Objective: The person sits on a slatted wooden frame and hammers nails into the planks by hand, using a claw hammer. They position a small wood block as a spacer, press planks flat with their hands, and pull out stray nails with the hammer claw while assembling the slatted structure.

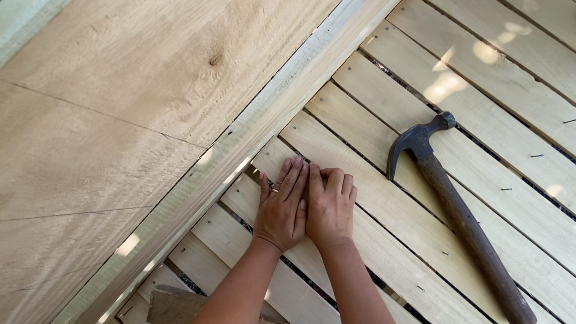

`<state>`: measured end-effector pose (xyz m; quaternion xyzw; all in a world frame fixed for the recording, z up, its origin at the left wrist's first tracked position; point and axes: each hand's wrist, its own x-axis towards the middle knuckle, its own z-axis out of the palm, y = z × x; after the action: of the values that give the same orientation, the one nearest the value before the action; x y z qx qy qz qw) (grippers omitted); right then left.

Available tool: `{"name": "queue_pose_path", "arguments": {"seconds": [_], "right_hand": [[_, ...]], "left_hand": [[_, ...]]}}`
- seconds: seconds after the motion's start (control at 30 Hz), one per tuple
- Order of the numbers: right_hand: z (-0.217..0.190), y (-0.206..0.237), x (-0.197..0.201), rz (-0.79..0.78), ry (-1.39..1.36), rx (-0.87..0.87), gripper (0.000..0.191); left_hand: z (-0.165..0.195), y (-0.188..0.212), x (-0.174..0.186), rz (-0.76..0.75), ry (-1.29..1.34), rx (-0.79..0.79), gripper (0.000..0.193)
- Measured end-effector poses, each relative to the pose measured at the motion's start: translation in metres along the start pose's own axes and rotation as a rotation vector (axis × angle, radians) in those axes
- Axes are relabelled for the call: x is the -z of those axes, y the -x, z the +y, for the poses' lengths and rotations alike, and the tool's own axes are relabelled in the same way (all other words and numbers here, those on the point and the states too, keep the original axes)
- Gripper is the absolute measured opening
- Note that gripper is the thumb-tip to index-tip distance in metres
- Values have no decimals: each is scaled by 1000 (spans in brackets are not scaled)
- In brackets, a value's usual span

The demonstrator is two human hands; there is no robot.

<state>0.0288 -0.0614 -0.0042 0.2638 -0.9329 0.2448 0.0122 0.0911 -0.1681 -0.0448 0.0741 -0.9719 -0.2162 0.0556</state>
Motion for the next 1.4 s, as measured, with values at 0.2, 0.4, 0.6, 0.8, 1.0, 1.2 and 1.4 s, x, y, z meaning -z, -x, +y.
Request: {"name": "queue_pose_path", "arguments": {"seconds": [0.2, 0.4, 0.6, 0.8, 1.0, 1.2, 1.4], "right_hand": [[4, 2, -8, -19, 31, 2, 57], [9, 5, -14, -15, 41, 13, 57], [10, 7, -14, -7, 5, 0, 61], [8, 10, -10, -30, -59, -52, 64], [7, 9, 0, -25, -39, 0, 64], [21, 18, 34, -38, -282, 27, 60], [47, 40, 45, -51, -306, -225, 41]], "left_hand": [[3, -1, 1, -13, -2, 5, 61], [4, -3, 2, 9, 47, 0, 60], [5, -2, 2, 24, 40, -5, 61], [6, 0, 2, 42, 15, -15, 62], [8, 0, 4, 41, 11, -6, 63], [5, 1, -2, 41, -33, -24, 64], [3, 1, -7, 75, -41, -21, 55]]}}
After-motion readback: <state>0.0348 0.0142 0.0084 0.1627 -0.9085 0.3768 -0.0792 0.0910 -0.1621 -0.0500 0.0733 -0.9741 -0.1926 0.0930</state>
